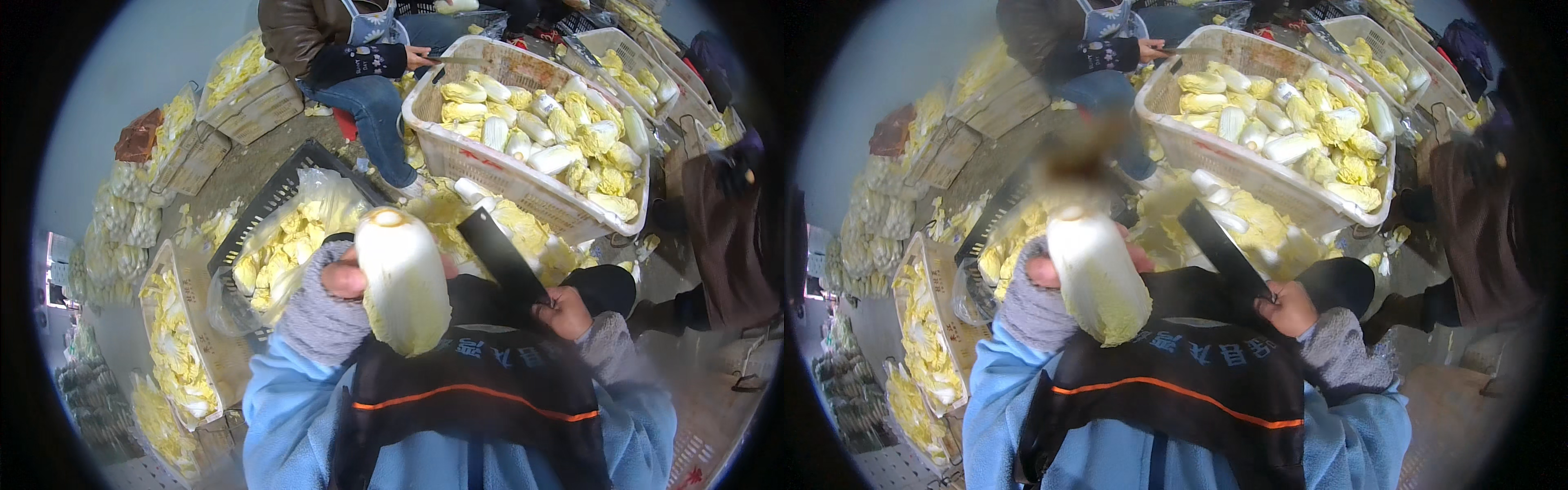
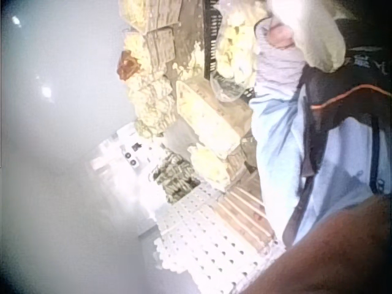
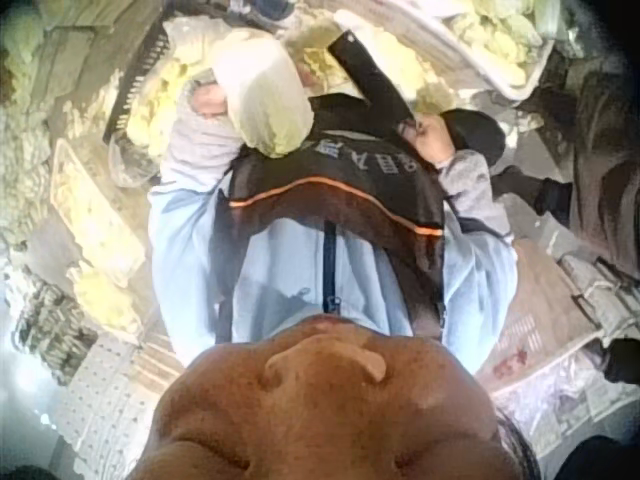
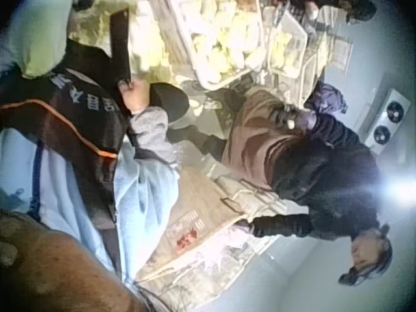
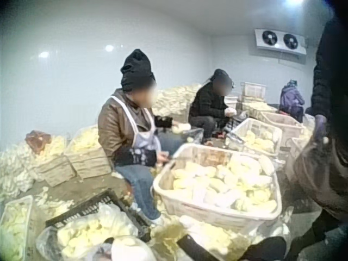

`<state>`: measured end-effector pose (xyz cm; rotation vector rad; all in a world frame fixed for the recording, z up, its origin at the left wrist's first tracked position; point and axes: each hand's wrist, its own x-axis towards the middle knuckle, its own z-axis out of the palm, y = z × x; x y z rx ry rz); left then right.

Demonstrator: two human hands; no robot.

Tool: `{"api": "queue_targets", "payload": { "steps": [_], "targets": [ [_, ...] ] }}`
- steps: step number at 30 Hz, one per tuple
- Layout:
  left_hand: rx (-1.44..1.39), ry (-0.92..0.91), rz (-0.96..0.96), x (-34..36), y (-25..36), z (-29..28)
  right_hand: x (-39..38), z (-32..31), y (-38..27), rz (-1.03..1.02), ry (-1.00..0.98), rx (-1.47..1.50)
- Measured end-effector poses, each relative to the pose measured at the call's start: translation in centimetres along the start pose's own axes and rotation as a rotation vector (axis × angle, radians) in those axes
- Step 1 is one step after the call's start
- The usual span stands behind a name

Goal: The person sits on the floor and repeatedly picks up napa cabbages, trims the base with a cleaver, and places the trimmed pieces into a nearby basket. The person also peels off outer leaves by hand and discards them while continuing to process the cabbages.

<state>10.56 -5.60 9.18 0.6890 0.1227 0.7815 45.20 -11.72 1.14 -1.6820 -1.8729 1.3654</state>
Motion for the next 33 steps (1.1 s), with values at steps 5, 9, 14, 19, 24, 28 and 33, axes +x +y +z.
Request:
{"api": "queue_targets", "payload": {
  "steps": [5, 9, 14, 19, 24, 28, 33],
  "targets": [
    [0.367, -0.105, -0.023, 0.6, 1.2, 0.9, 0.5, -3.4, -5.4, -0.509, 0.658, -0.415],
    [0.198, -0.033, 0.126, 1.0, -0.9, 0.5, -1.6, -5.6, -11.4, -0.771, 0.605, -0.496],
    [0.585, -0.138, 0.020, 1.1, -1.6, 1.0, -3.8, -6.6, -14.0, -0.927, 0.151, -0.535],
    [0.575, -0.015, -0.044, 1.5, -1.4, 3.3, -3.7, -5.5, -13.1, -1.086, 0.425, -0.605],
    [0.627, -0.044, -0.149, 2.2, -0.7, 4.0, -4.4, -5.8, -12.4, -1.078, 0.377, -0.624],
    [0.635, -0.032, -0.188, 2.3, -0.7, 4.9, -4.2, -6.1, -12.3, -1.122, 0.401, -0.630],
    [0.710, -0.003, -0.282, 2.3, -0.8, 4.7, -4.1, -5.1, -13.1, -1.133, 0.505, -0.590]
  ]
}}
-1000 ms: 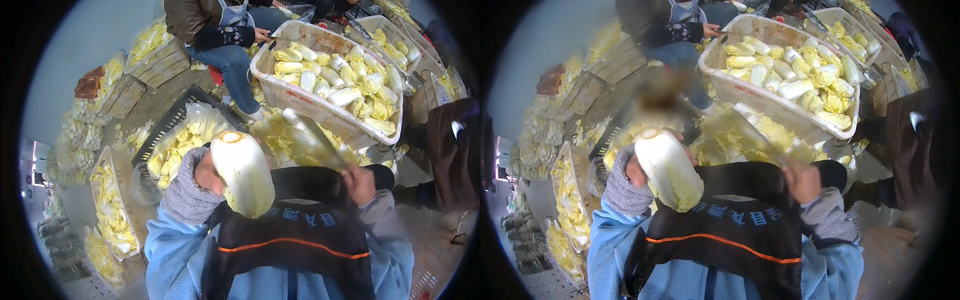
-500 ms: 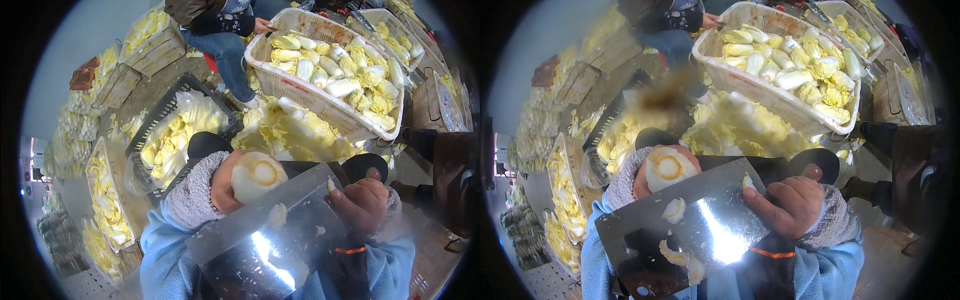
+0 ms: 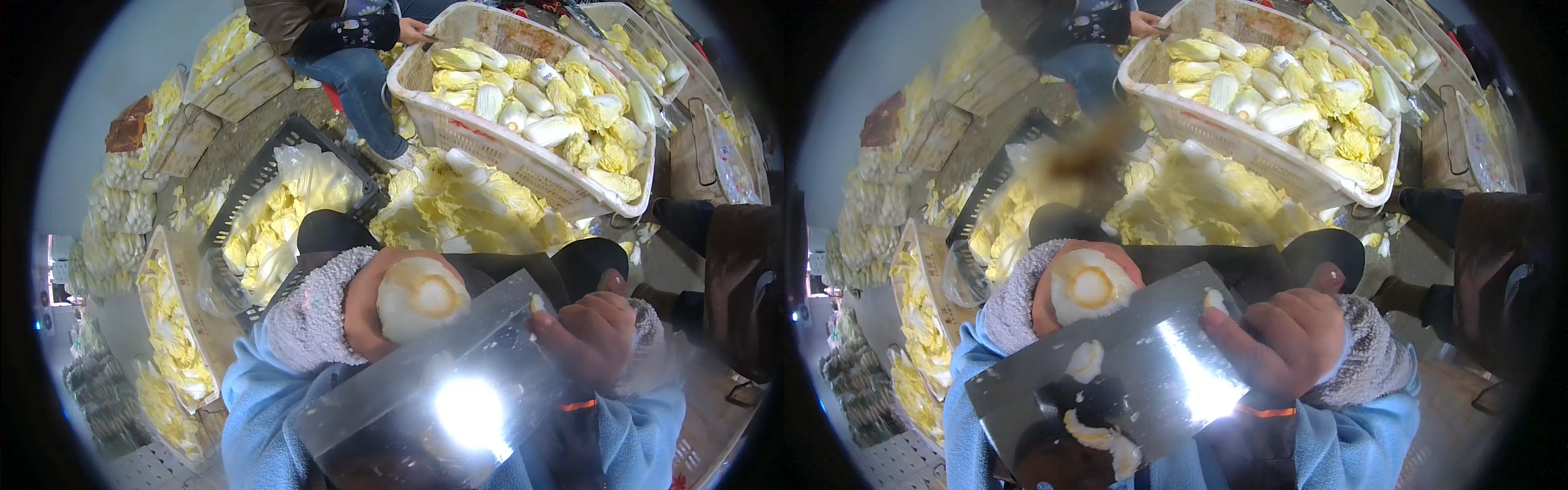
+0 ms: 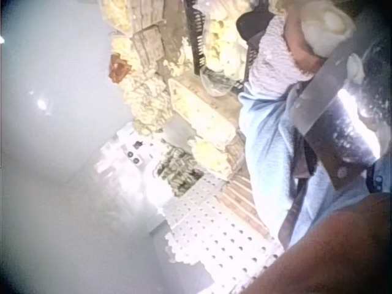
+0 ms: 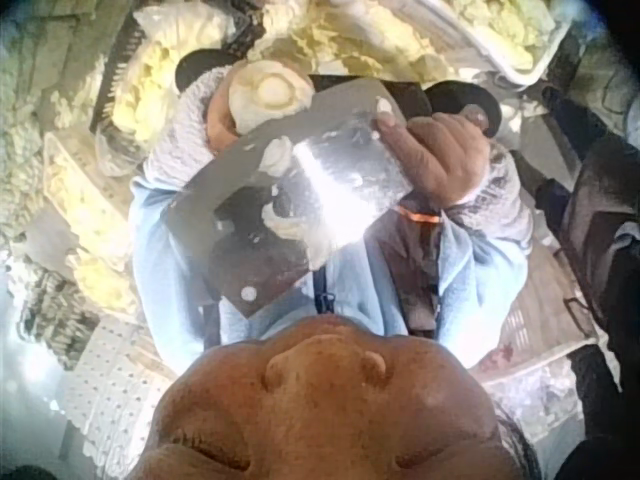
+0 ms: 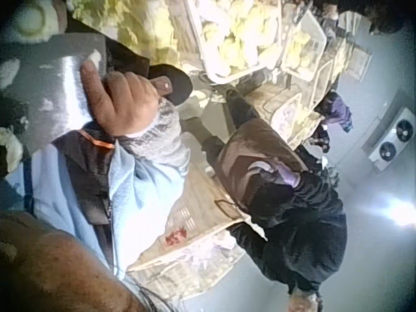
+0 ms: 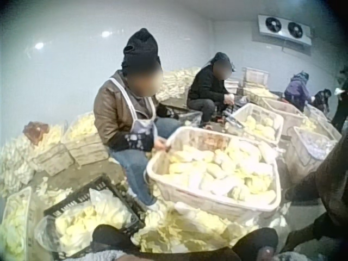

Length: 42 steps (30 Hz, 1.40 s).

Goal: The person sits on the floor and repeatedly picks up napa cabbages, trims the base with a cleaver, and places the trimmed pieces into a nearby basket. The person also peels off outer leaves by hand and discards them while continuing to process the cabbages.

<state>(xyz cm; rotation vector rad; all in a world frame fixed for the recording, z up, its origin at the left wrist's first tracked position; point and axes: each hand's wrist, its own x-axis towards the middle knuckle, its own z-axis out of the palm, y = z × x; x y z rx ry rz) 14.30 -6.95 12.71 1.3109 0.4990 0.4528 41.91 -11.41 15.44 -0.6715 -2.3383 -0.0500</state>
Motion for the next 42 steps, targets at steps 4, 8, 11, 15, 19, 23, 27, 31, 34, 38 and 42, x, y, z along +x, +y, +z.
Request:
{"api": "queue_targets", "payload": {
  "steps": [4, 8, 11, 15, 19, 23, 27, 31, 34, 38, 42],
  "targets": [
    [-0.130, -0.140, 0.244, 0.3, -1.7, -1.8, 0.6, 1.1, -1.2, 0.121, 0.073, -0.023],
    [-0.068, -0.056, 0.076, -0.6, -3.2, -2.2, 1.0, 2.3, -1.3, 0.057, 0.137, -0.024],
    [-0.128, -0.056, 0.079, -0.6, -3.5, -1.7, 1.3, 2.6, -0.9, -0.002, 0.179, -0.020],
    [-0.211, -0.081, 0.105, 0.5, -3.2, -1.6, 2.0, 2.4, -0.8, 0.005, 0.144, -0.056],
    [-0.263, -0.117, 0.135, 1.4, -2.8, -2.1, 2.4, 2.6, -0.8, -0.034, 0.024, -0.139],
    [-0.359, -0.105, 0.150, 0.9, -2.0, -2.4, 0.8, 2.3, 0.6, 0.235, -0.140, -0.091],
    [-0.396, 0.058, 0.229, 0.6, -0.7, -3.0, -3.4, 4.9, 3.6, 0.577, 0.013, -0.065],
    [-0.122, 0.317, 0.228, 1.6, 0.3, -3.7, -7.8, 14.5, 7.0, 1.131, -0.747, -0.275],
    [0.015, 0.360, 0.238, 1.9, 0.4, -3.7, -10.5, 17.3, 8.8, 1.008, -0.740, -0.182],
    [-0.146, 0.590, 0.240, 2.4, 0.2, -3.0, -6.8, 16.7, 8.5, 0.793, -0.771, 0.039],
    [-0.114, 0.513, 0.229, 3.9, -1.0, -3.2, -0.1, 13.7, 6.8, 0.777, -0.007, 1.905]
  ]
}}
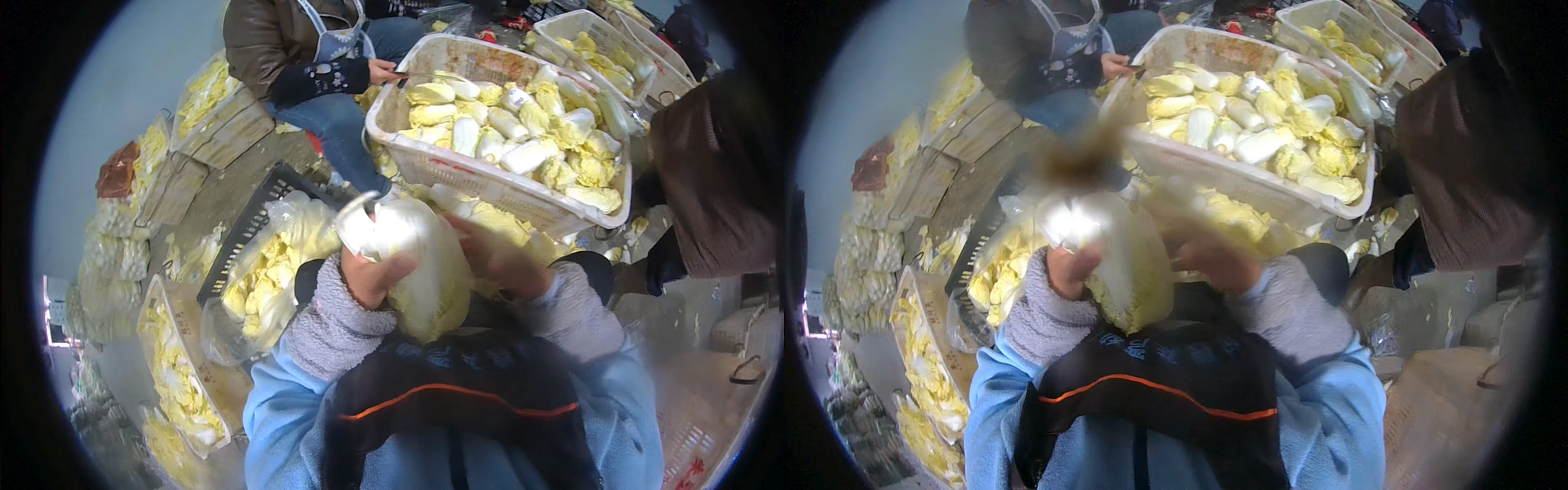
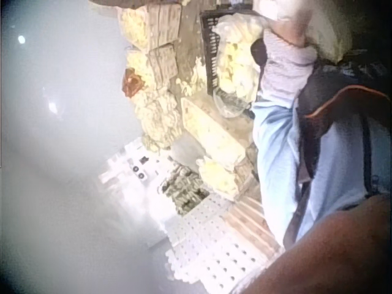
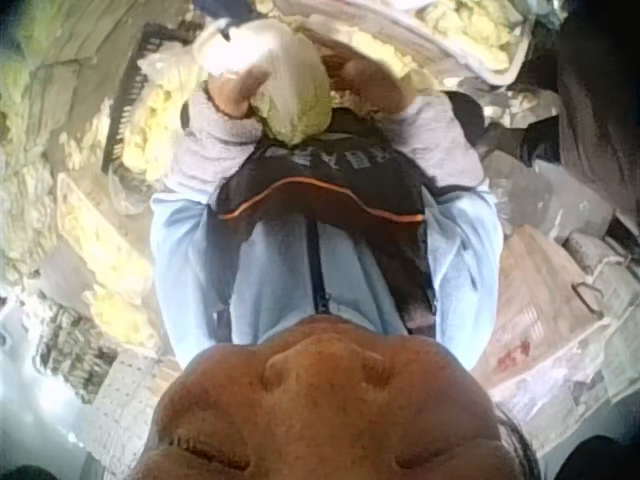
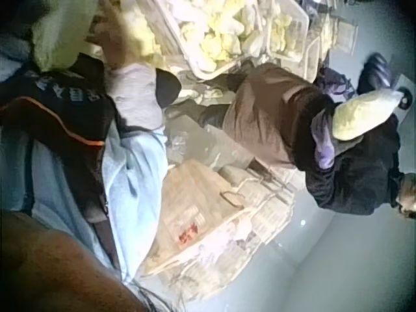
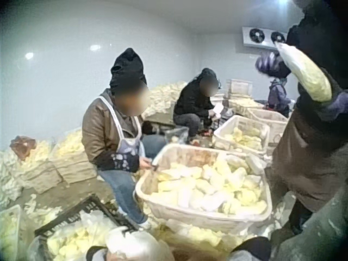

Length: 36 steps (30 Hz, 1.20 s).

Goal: The person sits on the floor and repeatedly picks up napa cabbages, trims the base with a cleaver, and places the trimmed pieces into a nearby basket. The person also peels off outer leaves by hand and discards them while continuing to process the cabbages.

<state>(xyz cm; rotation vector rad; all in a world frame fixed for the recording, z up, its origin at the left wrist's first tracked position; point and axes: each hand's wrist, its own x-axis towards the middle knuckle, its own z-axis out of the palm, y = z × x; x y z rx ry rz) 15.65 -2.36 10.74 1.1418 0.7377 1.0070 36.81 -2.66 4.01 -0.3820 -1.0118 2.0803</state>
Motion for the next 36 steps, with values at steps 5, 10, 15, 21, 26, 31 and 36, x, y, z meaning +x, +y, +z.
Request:
{"api": "queue_targets", "payload": {
  "steps": [5, 10, 15, 21, 26, 31, 36],
  "targets": [
    [-0.103, 0.130, 0.030, -0.2, -1.8, -1.4, -0.2, 1.4, -3.1, 0.057, 0.420, -0.432],
    [-0.164, 0.186, -0.077, 0.3, -2.0, -1.9, -0.6, 1.2, -4.9, -0.174, 0.498, -1.487],
    [-0.253, 0.053, -0.362, 1.9, -2.2, 0.0, 0.6, 3.3, -4.4, -0.405, -0.192, -1.641],
    [-0.320, 0.132, -0.585, 2.2, -3.0, -3.0, -0.7, 0.3, -1.9, 0.088, 0.092, -0.381],
    [0.621, 0.116, -0.099, 2.9, -5.4, -3.2, -1.9, -1.0, 0.0, -0.156, 0.252, -0.090],
    [0.839, -0.255, 0.304, 4.0, -5.1, -0.5, -0.5, -0.5, 0.0, 0.107, 0.226, -0.049],
    [1.253, -0.467, 0.704, 4.8, -4.8, -1.3, -1.9, -2.3, 0.0, 0.097, 0.386, -0.110]
  ]
}}
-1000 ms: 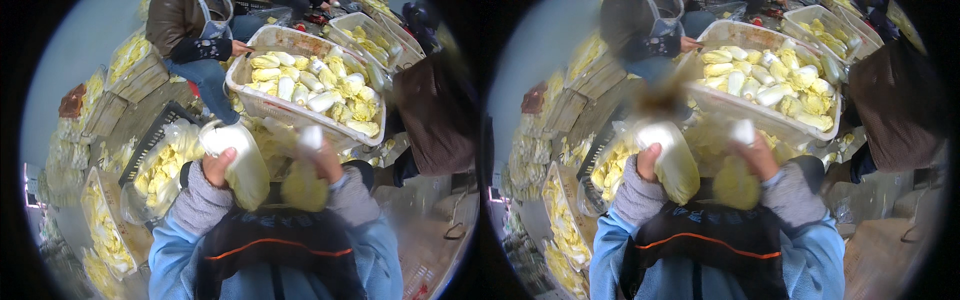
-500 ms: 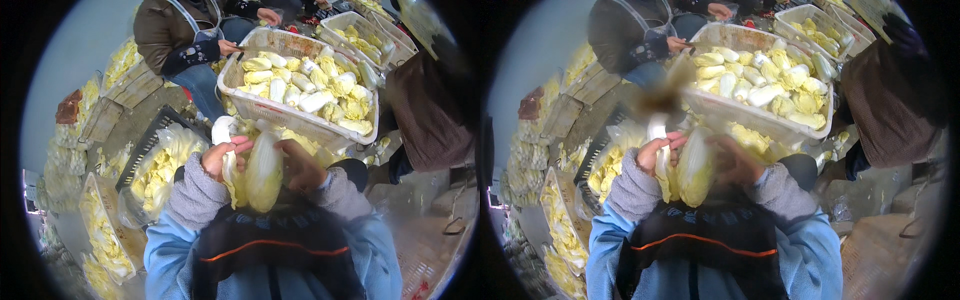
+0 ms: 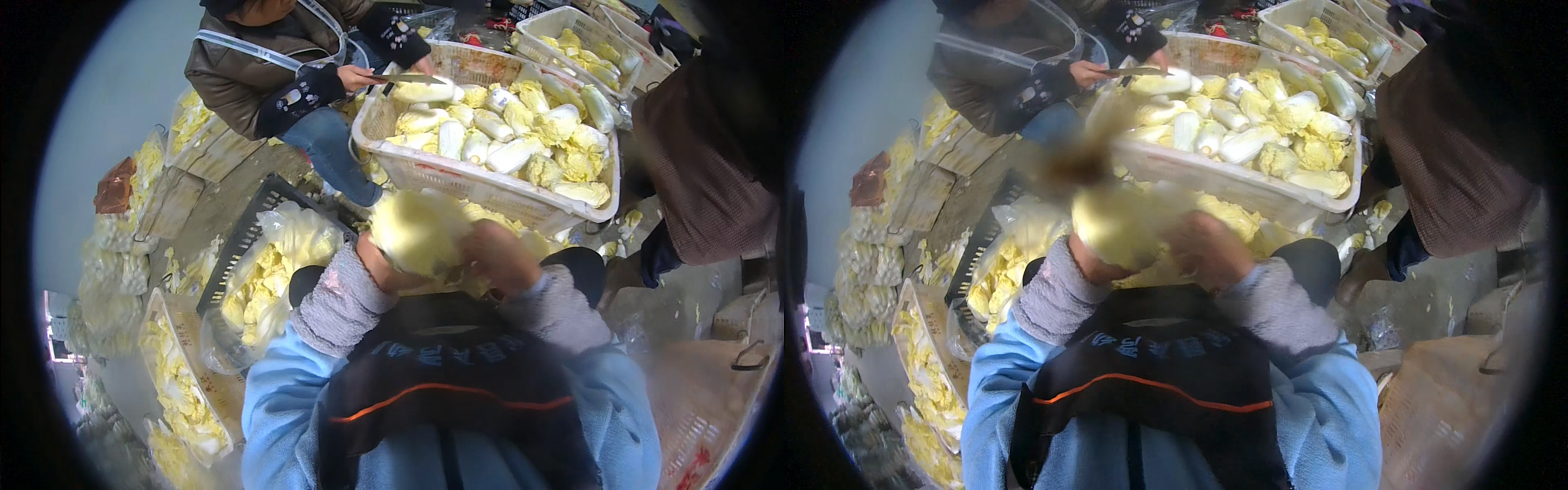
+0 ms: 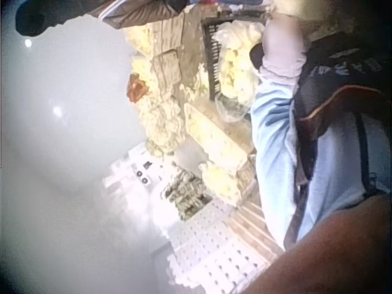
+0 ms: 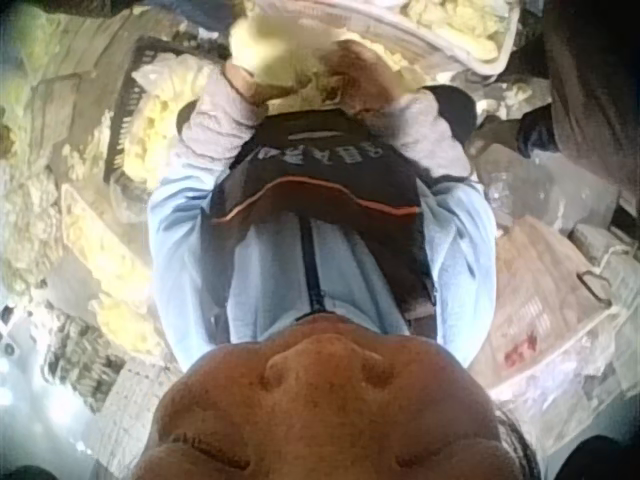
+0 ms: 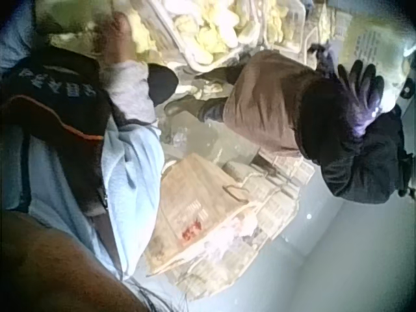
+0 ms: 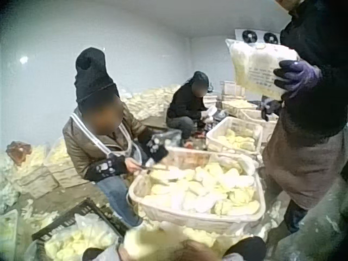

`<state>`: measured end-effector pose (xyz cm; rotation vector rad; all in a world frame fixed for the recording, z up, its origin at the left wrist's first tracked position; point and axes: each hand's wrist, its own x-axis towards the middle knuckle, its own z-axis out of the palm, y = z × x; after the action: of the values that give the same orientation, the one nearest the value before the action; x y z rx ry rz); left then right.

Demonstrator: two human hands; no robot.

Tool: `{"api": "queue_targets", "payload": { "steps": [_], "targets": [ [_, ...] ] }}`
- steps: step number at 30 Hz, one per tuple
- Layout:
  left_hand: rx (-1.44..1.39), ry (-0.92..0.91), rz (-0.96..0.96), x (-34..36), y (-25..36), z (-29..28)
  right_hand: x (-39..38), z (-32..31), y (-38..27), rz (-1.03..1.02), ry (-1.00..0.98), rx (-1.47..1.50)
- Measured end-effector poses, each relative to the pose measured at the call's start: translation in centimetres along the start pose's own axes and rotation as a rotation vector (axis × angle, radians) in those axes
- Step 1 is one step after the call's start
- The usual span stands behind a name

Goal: The person sits on the floor and repeatedly picks up napa cabbages, trims the base with a cleaver, and places the trimmed pieces into a nearby basket. The person also peels off outer leaves by hand and discards them while continuing to process the cabbages.

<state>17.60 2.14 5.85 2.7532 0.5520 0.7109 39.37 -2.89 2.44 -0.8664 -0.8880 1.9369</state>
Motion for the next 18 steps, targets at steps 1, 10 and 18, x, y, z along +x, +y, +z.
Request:
{"api": "queue_targets", "payload": {
  "steps": [1, 10, 18],
  "targets": [
    [-0.781, 0.192, -0.313, -1.0, 0.1, -0.2, -0.3, -0.8, -0.1, -0.005, -0.025, 0.123],
    [-1.547, 0.511, -0.902, -2.9, 1.7, -1.9, 1.8, 1.2, -2.4, -0.349, 0.153, -0.838],
    [-1.048, 0.394, -1.246, 0.7, 3.3, -4.8, 2.9, 5.2, -2.8, -0.247, -0.033, 0.062]
  ]
}}
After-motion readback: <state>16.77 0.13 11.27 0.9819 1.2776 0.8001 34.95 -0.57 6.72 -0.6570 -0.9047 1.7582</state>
